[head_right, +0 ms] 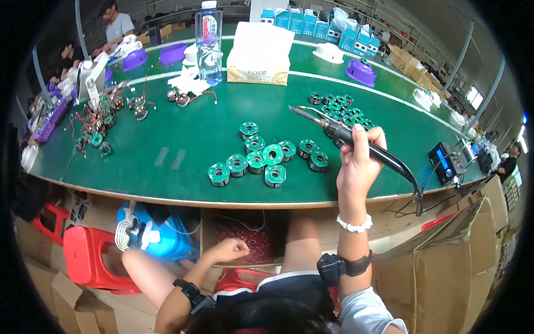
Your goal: The person is soldering red and black wires onto small circular circuit boards at a workbench.
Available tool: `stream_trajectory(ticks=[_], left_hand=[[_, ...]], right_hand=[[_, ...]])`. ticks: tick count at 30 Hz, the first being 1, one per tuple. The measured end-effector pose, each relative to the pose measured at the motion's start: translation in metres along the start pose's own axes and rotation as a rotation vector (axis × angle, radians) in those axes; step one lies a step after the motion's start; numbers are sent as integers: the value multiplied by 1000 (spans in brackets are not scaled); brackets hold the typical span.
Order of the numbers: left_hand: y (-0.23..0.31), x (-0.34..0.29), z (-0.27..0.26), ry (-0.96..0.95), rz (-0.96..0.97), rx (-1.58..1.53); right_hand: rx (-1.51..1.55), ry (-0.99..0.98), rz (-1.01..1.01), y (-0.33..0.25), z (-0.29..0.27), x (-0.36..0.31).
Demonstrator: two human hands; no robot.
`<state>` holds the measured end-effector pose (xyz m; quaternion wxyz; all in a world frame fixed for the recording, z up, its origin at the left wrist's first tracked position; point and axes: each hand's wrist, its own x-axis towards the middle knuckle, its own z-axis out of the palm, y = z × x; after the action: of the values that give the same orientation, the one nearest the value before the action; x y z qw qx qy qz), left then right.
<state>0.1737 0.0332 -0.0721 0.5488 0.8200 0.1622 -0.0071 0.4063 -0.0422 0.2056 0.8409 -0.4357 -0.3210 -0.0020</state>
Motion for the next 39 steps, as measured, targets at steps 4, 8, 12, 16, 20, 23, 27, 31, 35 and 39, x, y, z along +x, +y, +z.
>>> stream_trajectory(ticks=[4, 8, 12, 16, 20, 23, 27, 31, 35, 39], left_hand=[[-8, -8, -16, -84, -237, 465], [-17, -19, -23, -51, -397, 528], [-18, -23, -24, 62, -304, 299], [-38, -25, -22, -115, -320, 376], [15, -52, -33, 22, -271, 434], [81, -76, -45, 248, 183, -193], [155, -108, -58, 981, 566, -26], [208, -111, -88, 1205, 374, 624], [231, -89, -111, 992, 50, 872], [228, -66, -131, 834, 1, 1049]], right_hand=[[7, 29, -3, 1, -10, 3], [57, 27, 8, -8, -45, 6], [211, 28, 82, -12, -84, 9], [231, -23, 75, -11, -107, 4], [230, -9, -33, 1, -105, 3], [226, -21, -19, -3, -102, -1], [276, -28, -55, -7, -93, -2], [282, 35, -64, -8, -97, -1], [293, 15, -65, -4, -98, -4], [277, 17, -39, -11, -91, -9]])
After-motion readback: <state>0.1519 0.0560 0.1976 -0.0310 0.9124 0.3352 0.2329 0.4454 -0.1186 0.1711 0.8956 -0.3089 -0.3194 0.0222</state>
